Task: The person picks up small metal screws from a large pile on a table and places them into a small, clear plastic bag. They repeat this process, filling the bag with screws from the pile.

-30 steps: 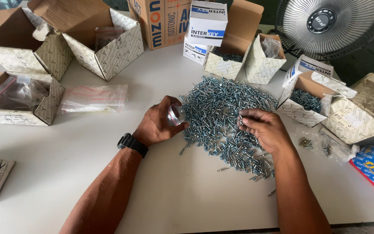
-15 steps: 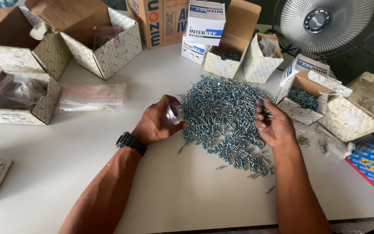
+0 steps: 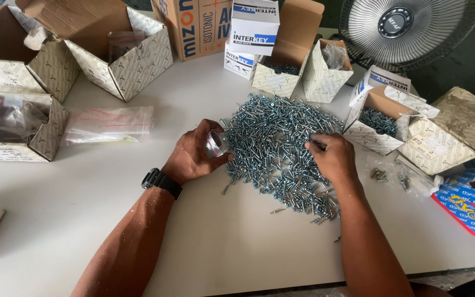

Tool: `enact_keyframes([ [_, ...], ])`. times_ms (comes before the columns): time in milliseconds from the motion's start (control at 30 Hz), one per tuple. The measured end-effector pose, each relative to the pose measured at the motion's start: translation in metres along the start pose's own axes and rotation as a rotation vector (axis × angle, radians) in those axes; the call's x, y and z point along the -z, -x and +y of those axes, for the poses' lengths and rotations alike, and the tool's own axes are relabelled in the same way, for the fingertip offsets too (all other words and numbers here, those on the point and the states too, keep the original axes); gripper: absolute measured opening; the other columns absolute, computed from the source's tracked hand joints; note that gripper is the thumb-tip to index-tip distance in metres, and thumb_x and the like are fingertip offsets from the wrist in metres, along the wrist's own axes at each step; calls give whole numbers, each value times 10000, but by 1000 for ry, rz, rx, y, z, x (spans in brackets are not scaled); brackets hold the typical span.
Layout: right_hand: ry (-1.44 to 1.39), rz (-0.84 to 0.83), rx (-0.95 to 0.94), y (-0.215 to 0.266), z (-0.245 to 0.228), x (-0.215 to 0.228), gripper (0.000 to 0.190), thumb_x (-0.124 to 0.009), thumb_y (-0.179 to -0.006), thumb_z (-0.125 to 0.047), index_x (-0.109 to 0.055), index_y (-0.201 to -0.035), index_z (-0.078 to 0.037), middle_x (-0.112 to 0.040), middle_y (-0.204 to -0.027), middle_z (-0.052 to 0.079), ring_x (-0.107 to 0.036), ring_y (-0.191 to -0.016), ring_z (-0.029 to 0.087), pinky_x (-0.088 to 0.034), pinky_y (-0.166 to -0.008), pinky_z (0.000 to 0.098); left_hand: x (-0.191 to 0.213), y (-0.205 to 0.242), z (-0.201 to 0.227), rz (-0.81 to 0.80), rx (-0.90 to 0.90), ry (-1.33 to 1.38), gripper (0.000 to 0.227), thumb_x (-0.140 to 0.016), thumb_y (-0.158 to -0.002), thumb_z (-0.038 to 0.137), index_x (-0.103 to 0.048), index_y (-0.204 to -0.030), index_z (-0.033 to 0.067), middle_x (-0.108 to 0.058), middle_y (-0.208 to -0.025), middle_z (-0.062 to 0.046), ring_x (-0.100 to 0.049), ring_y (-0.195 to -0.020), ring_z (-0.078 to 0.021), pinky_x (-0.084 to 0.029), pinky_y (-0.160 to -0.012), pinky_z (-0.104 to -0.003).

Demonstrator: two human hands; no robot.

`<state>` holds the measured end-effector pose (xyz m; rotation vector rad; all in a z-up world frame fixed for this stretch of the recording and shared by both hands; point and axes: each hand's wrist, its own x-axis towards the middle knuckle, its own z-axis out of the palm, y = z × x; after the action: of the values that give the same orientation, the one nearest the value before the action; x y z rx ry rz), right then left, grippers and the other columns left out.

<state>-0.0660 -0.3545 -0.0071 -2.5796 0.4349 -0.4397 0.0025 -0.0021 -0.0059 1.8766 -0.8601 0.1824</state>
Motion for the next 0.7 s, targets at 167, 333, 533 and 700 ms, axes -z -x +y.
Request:
enact_keyframes([
  [167,-16,-73,41,15,-15,5,180,-769,-869,-227,-816,-1017,-135,-731,-888,151,-707,-957,362,-576,-843,495,0,0,-2,-2,3,2,559,-859,-740,265,-559,-1164,61,-722,-941,-236,-723,-892,-496,-585,-795,-592],
  [333,7,-124,47,14,-19,8,184,-785,-834,-306,-822,-962,-179,-731,-872,136,-705,-955,362,-563,-859,499,2,-3,-3,3,10,2,554,-853,-748,284,-563,-1166,63,-719,-948,-234,-718,-900,-497,-575,-809,-588],
  [533,-266,-143,-49,15,-26,21,159,-738,-879,-165,-814,-1001,-99,-737,-790,138,-654,-775,206,-530,-760,377,1,-8,-6,-13,-8,-48,554,-865,-748,278,-566,-1160,59,-721,-956,-234,-717,-909,-499,-579,-815,-583],
  [700,-527,-144,-76,19,-33,26,131,-813,-833,-83,-803,-957,-44,-681,-723,75,-567,-682,120,-471,-603,274,6,-12,-1,-15,-28,-61,542,-858,-772,308,-564,-1152,58,-721,-927,-241,-724,-876,-482,-592,-801,-573],
])
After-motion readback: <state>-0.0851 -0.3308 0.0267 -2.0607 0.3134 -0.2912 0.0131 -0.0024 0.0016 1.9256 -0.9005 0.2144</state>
